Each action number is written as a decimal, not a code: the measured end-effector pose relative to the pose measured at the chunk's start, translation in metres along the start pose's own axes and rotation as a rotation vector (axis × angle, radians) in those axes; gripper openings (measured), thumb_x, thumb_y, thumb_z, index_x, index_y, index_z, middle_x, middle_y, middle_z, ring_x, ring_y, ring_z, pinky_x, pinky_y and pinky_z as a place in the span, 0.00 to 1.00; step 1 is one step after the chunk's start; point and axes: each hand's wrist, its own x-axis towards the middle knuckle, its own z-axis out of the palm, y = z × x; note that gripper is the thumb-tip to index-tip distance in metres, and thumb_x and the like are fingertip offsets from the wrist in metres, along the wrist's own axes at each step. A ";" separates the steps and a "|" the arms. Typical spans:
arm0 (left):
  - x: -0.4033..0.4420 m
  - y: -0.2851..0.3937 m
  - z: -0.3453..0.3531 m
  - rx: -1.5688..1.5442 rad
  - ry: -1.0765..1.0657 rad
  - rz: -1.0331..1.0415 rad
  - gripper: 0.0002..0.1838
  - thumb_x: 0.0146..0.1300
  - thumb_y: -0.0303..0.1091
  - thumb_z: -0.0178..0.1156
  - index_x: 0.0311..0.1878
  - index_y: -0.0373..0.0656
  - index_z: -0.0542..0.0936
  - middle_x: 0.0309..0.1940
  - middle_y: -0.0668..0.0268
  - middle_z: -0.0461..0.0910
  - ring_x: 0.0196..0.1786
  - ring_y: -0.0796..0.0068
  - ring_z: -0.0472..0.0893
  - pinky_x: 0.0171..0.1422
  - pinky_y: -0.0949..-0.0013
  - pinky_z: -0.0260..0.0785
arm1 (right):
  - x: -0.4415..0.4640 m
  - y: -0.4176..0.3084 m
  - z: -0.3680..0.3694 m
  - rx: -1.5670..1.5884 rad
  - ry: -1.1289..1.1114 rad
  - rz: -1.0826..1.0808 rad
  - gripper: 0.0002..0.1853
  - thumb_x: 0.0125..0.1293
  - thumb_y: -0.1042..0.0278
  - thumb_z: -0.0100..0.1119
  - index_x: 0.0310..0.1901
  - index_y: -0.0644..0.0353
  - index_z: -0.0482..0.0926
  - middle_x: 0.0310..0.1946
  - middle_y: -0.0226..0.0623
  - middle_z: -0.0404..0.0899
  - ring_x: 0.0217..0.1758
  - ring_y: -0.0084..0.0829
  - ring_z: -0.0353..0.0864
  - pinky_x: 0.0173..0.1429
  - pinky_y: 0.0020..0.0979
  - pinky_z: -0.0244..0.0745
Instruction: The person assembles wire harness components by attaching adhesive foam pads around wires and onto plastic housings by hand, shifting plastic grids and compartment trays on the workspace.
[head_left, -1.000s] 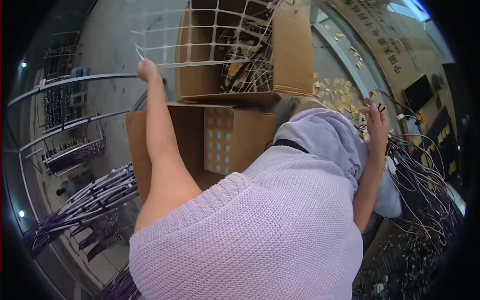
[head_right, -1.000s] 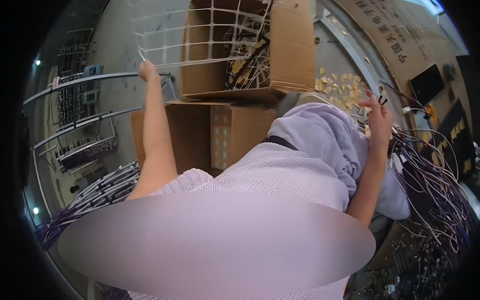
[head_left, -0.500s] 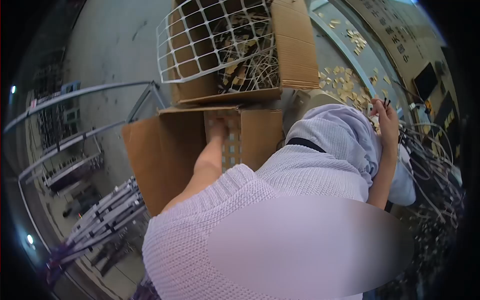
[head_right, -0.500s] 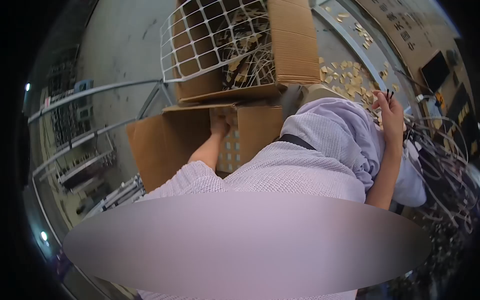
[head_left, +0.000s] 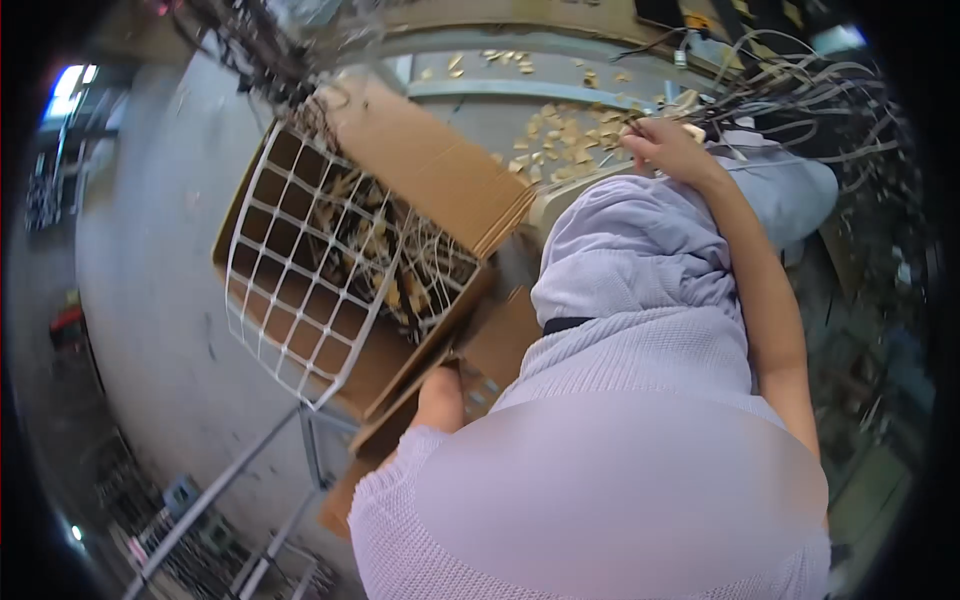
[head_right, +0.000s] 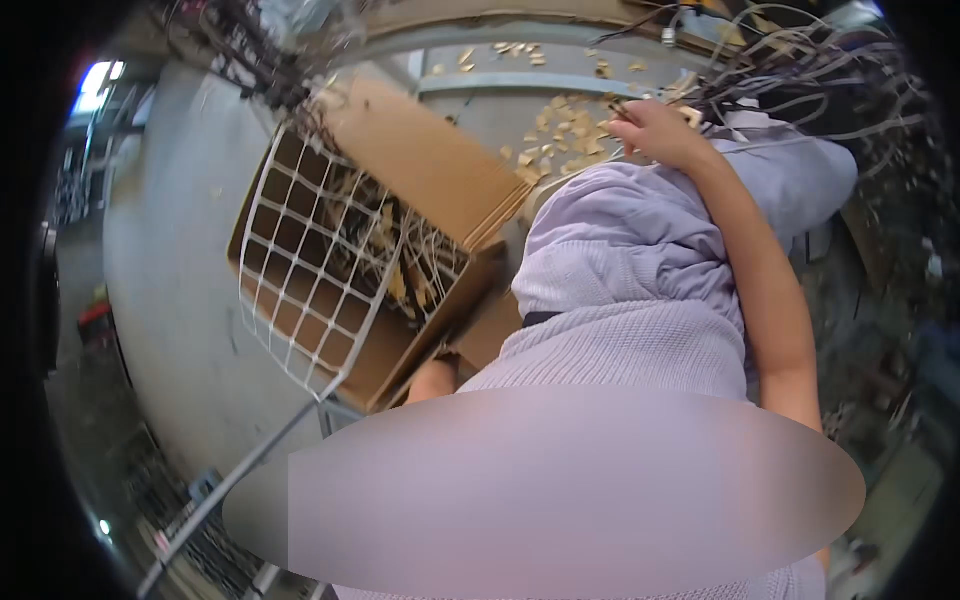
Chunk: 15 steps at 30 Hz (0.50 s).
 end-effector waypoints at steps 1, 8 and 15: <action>0.002 -0.001 0.000 0.007 -0.004 0.013 0.19 0.63 0.37 0.56 0.56 0.44 0.71 0.42 0.46 0.82 0.46 0.43 0.82 0.49 0.47 0.73 | 0.001 0.003 -0.002 0.012 0.015 -0.005 0.15 0.67 0.59 0.57 0.34 0.65 0.80 0.22 0.34 0.81 0.27 0.25 0.80 0.34 0.31 0.72; -0.007 -0.021 0.001 0.047 -0.017 0.062 0.18 0.63 0.37 0.56 0.55 0.44 0.71 0.42 0.46 0.82 0.46 0.43 0.82 0.48 0.47 0.73 | 0.009 0.022 0.007 -0.007 -0.008 -0.007 0.14 0.66 0.61 0.57 0.36 0.66 0.81 0.23 0.39 0.84 0.27 0.32 0.83 0.36 0.34 0.74; -0.015 -0.038 0.006 0.048 -0.016 0.105 0.18 0.63 0.38 0.56 0.54 0.44 0.71 0.41 0.45 0.82 0.45 0.42 0.82 0.48 0.47 0.73 | 0.002 0.013 0.004 -0.027 -0.051 0.021 0.14 0.67 0.61 0.55 0.38 0.66 0.79 0.23 0.38 0.83 0.27 0.32 0.83 0.35 0.35 0.74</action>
